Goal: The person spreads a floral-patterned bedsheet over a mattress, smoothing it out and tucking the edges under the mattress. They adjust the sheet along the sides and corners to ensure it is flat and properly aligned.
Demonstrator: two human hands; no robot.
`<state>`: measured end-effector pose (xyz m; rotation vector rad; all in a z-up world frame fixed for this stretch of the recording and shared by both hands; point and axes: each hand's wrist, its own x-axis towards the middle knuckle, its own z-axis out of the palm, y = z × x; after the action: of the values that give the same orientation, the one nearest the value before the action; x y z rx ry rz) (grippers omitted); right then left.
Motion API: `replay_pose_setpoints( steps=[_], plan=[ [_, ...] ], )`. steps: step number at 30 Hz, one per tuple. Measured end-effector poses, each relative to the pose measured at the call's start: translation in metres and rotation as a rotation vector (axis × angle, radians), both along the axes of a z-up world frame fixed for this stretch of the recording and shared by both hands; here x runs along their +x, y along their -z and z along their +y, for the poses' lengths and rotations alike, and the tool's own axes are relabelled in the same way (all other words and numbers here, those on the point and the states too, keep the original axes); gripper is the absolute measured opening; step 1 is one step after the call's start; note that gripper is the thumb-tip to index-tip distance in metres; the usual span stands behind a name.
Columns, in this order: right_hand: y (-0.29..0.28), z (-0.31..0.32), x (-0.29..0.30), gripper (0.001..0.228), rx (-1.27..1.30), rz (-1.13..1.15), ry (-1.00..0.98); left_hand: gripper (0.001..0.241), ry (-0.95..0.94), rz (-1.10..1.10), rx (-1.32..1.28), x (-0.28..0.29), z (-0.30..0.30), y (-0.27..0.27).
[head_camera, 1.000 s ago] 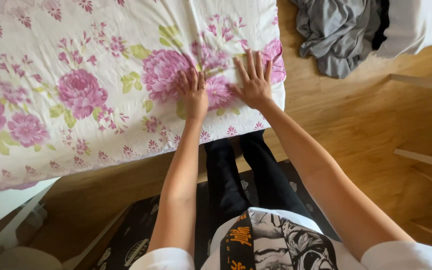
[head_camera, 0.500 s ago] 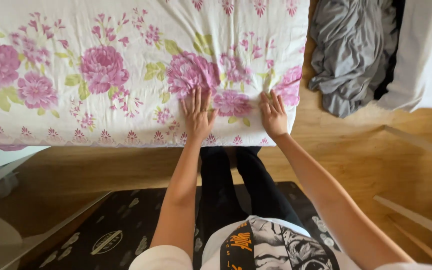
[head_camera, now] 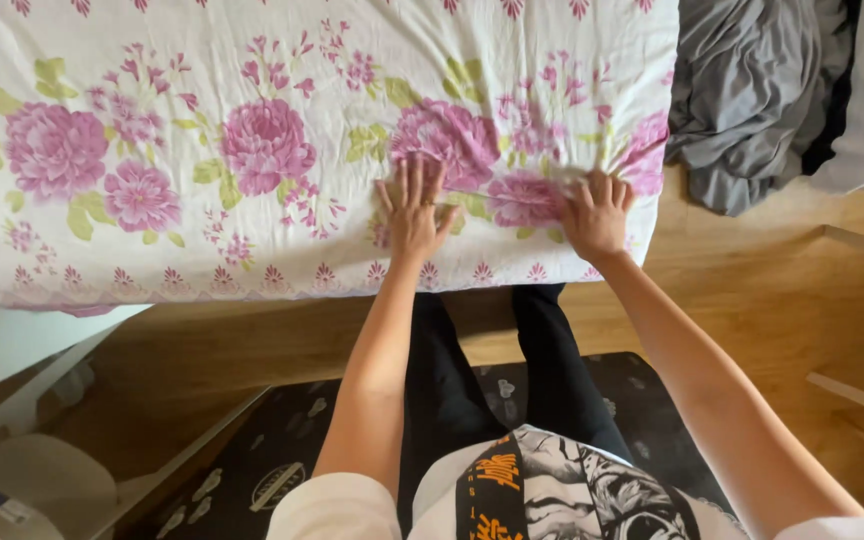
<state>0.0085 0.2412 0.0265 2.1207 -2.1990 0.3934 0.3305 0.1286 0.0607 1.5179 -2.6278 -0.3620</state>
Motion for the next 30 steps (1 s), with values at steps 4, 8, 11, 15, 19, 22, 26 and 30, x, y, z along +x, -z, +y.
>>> replay_pose_setpoints(
  steps=[4,8,11,15,19,22,26,30],
  plan=[
    [-0.039,-0.076,0.09,0.07,0.095,-0.189,0.031,0.088,-0.141,-0.016,-0.25,0.032,-0.017,0.023],
    [-0.035,-0.051,0.171,0.087,0.298,-0.184,0.053,0.092,-0.102,-0.061,-0.227,0.073,0.034,0.015],
    [-0.032,-0.018,0.185,0.091,0.18,-0.088,0.034,0.109,-0.041,0.071,-0.173,0.097,0.053,0.032],
    [-0.039,0.0,0.206,0.088,0.226,-0.179,0.103,0.112,0.008,0.067,-0.12,0.12,0.064,0.012],
    [-0.054,-0.058,0.234,0.083,0.278,-0.227,0.184,0.107,-0.017,0.179,0.004,0.131,0.004,-0.004],
    [-0.048,-0.108,0.278,0.075,0.275,-0.232,0.213,0.099,-0.091,0.088,-0.066,0.159,-0.037,-0.012],
    [-0.037,-0.126,0.3,0.072,0.22,-0.212,0.213,0.09,-0.175,-0.016,-0.277,0.212,-0.063,0.016],
    [-0.04,-0.127,0.3,0.074,0.206,-0.186,0.207,0.097,-0.24,-0.066,-0.312,0.24,-0.069,0.026]
  ],
)
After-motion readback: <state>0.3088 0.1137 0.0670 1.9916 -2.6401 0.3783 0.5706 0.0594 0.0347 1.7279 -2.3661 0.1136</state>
